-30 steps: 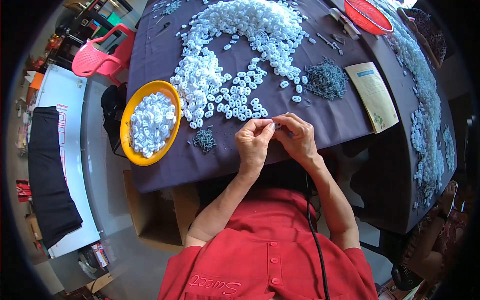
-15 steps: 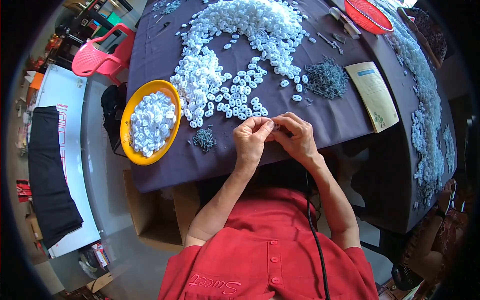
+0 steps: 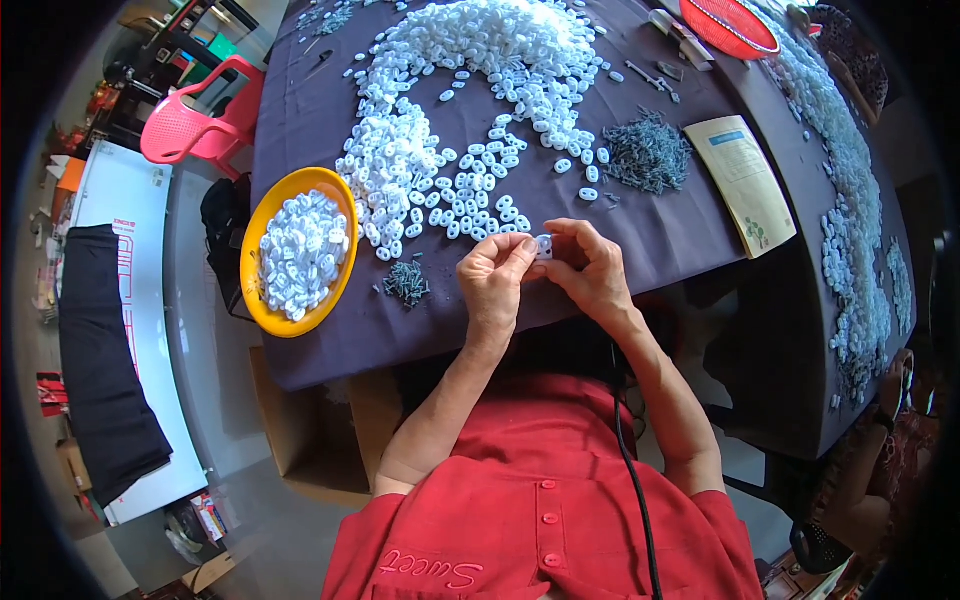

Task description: The person assembles small plastic parts together by hand and places the assembled components into a yellow plate.

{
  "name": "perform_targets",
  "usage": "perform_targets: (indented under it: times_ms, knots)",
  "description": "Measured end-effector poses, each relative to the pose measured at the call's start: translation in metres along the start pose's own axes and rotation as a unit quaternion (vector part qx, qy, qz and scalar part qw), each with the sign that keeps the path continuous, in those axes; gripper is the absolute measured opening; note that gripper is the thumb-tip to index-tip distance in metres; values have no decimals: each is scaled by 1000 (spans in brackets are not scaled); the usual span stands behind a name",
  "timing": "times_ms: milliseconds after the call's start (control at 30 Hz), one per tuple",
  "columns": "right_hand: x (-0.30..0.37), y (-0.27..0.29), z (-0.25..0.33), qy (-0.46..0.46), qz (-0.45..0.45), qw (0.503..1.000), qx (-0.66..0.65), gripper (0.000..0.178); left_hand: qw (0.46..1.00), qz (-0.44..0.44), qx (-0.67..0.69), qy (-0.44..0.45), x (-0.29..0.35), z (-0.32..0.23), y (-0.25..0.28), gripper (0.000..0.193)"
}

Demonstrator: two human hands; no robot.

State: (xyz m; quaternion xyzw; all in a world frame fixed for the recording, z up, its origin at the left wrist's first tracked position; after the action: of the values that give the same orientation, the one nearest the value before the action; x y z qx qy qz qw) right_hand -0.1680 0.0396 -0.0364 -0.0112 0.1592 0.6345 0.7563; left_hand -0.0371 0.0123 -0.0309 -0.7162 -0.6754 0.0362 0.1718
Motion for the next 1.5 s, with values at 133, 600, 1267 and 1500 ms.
perform_targets:
  times_ms: [133,600,1267,1500]
  knots:
    - [1,-3,2,-19,-3,997,-76,35,1000,2,-4,-25,-2,1,1,7]
    - [-1,-4,11,-138,23,959,-245,30,998,17,-21,-50,0,-1,-1,5]
    - [2,-6,4,-112,34,971,-209,26,987,46,-111,-104,0,-4,-1,4]
    - [2,-8,7,-46,38,996,-71,31,987,42,-109,-112,-1,-1,1,4]
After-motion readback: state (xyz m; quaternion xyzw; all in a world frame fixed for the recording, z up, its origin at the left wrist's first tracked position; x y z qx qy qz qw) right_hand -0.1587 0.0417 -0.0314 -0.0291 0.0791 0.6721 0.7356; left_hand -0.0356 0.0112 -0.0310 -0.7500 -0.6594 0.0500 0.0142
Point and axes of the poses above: each hand's wrist, its own x-axis away from the middle knuckle, its own y-axis out of the back of the hand, z = x × y, the point moved 3 cm from there along -x, towards the middle knuckle, and after that the axes turned 1 degree about -x, right-handed, at the moved point
